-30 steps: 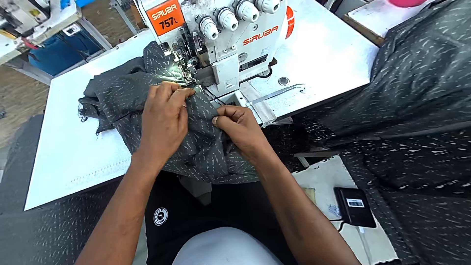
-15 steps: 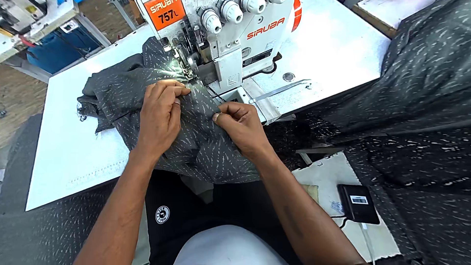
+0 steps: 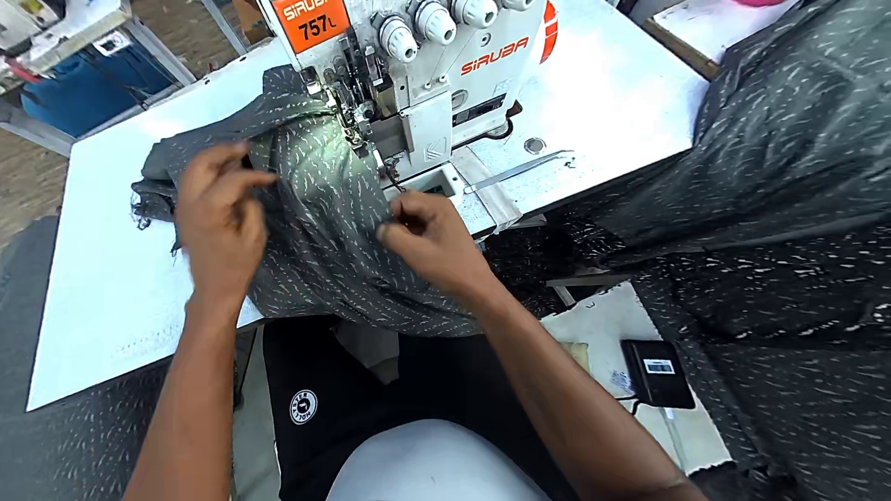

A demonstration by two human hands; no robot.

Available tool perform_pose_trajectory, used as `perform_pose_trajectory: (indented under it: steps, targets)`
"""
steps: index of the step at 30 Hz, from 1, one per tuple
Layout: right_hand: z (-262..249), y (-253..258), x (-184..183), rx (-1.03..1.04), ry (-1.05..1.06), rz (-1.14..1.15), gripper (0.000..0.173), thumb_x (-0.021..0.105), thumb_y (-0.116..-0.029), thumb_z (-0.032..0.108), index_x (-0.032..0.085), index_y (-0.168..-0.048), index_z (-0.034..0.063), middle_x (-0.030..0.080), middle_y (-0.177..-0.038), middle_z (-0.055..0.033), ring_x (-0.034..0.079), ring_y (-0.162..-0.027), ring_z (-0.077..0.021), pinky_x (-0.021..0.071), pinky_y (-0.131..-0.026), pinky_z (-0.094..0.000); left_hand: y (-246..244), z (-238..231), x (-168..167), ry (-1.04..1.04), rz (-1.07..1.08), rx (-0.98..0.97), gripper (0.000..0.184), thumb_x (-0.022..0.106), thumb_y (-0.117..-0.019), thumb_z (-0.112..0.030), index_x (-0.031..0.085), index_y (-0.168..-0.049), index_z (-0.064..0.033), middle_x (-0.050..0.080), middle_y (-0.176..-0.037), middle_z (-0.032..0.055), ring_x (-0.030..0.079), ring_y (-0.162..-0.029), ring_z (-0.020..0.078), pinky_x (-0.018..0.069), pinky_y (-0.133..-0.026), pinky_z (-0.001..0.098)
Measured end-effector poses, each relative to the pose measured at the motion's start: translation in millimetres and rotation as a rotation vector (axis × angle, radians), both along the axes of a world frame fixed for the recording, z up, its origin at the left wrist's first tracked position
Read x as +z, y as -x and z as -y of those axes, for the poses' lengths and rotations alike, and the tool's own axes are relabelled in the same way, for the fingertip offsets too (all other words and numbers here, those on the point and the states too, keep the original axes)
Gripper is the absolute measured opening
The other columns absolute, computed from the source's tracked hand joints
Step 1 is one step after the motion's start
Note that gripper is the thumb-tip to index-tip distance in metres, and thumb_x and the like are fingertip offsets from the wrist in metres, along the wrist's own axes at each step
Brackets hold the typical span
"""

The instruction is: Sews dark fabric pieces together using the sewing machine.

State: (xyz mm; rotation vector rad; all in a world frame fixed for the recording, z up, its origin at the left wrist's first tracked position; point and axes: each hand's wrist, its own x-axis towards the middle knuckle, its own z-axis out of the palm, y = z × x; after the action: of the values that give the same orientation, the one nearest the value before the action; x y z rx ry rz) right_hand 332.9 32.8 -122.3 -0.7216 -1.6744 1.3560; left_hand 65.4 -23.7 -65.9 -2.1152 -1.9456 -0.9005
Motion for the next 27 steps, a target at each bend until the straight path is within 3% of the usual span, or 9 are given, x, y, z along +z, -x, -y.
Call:
perform_pose_trajectory:
  steps: [3,6,8,10,13,16,18,22,27]
  targets:
    - [12.1,-35.2,-4.2,0.301,0.197,0.1,0.027,0.065,-0.0953,0.018,0.064,-0.119,0.0053,0.071,-0.1,-0.0041,0.07,-0.084,-0.0112,0.0614,-0.074,-0.0318,47.3,39.0,-23.8,0.287,0.102,0.398,0.057,0.063,-0.0986,-0.031,0.051,-0.145,-0.0008,0.047,-0.146,0.0313,0.06,-0.117,0.048,0.0502,-0.093,0.0668]
    - [26.3,-61.1,-19.3,0.605,0.176,0.389,0.034,0.079,-0.0864,0.024,0.07,-0.116,0.0104,0.075,-0.097,-0.0002,0.072,-0.087,-0.0094,0.0631,-0.081,-0.0359,83.3,48.6,-36.7,0.458,0.073,0.516,0.046,0.062,-0.1015,-0.032,0.062,-0.129,0.0042,0.06,-0.121,0.0372,0.06,-0.109,0.0577,0.0426,-0.09,0.079]
    - [27.2,-77.7,-41.8,0.7,0.091,0.757,0.04,0.081,-0.085,0.036,0.071,-0.115,0.0129,0.073,-0.099,-0.0045,0.07,-0.094,-0.0171,0.0576,-0.087,-0.0466,86.2,48.7,-29.1,0.474,0.167,0.524,0.029,0.059,-0.1037,-0.02,0.067,-0.115,0.0047,0.068,-0.097,0.0294,0.066,-0.085,0.0458,0.0502,-0.078,0.0697]
    - [29.0,-91.9,-62.1,0.639,0.049,0.992,0.041,0.079,-0.0865,0.041,0.072,-0.113,0.0114,0.073,-0.102,-0.0112,0.069,-0.1,-0.0284,0.0522,-0.091,-0.06,87.8,55.9,-17.8,0.383,0.538,0.547,0.022,0.057,-0.1047,-0.019,0.064,-0.115,-0.0005,0.064,-0.086,0.0086,0.061,-0.066,0.0162,0.0566,-0.066,0.0384]
    - [45.3,-86.6,-51.0,0.375,-0.107,0.529,0.03,0.082,-0.0834,0.029,0.074,-0.109,0.016,0.074,-0.097,0.0043,0.07,-0.091,-0.0051,0.0614,-0.084,-0.0345,90.7,53.8,14.4,-0.009,0.962,0.432,0.008,0.053,-0.1026,-0.012,0.054,-0.11,-0.0096,0.065,-0.087,-0.0069,0.066,-0.074,0.0065,0.0608,-0.074,0.0307]
    - [50.7,-20.2,-10.8,0.268,-0.184,0.011,0.032,0.074,-0.0905,0.009,0.067,-0.121,0.0023,0.073,-0.11,-0.0027,0.068,-0.103,-0.0055,0.0592,-0.094,-0.0292,107.7,15.5,51.9,-0.236,0.742,0.361,0.033,0.05,-0.1058,-0.02,0.05,-0.133,-0.0008,0.065,-0.118,0.0029,0.066,-0.103,0.0095,0.0566,-0.095,0.03]
    - [59.7,15.7,11.1,0.412,0.019,-0.165,0.02,0.059,-0.1016,0.005,0.064,-0.119,-0.0028,0.074,-0.101,-0.0051,0.071,-0.09,-0.008,0.0625,-0.083,-0.0282,117.7,-12.2,81.0,-0.098,0.363,0.422,0.05,0.046,-0.1076,-0.035,0.054,-0.14,0.0028,0.06,-0.138,0.0169,0.057,-0.127,0.0175,0.0439,-0.112,0.0378]
    - [84.4,16.2,-24.5,0.373,-0.062,0.231,0.018,0.063,-0.1021,0.022,0.072,-0.102,0.0059,0.071,-0.079,-0.0013,0.069,-0.067,-0.0098,0.062,-0.064,-0.0332,73.4,-8.1,115.9,0.172,-0.174,0.117,0.064,0.05,-0.0985,-0.041,0.043,-0.149,-0.0016,0.045,-0.145,0.0351,0.049,-0.13,0.0536,0.0381,-0.101,0.0748]
    - [119.9,5.8,-47.5,0.101,-0.378,0.442,0.026,0.072,-0.0924,0.031,0.071,-0.074,0.0128,0.064,-0.066,0.0005,0.064,-0.062,-0.0133,0.0563,-0.058,-0.0383,-46.6,75.5,22.7,0.444,0.195,-0.025,0.057,0.054,-0.0999,-0.051,0.051,-0.139,-0.0092,0.067,-0.112,0.0053,0.068,-0.086,0.0169,0.06,-0.068,0.0402]
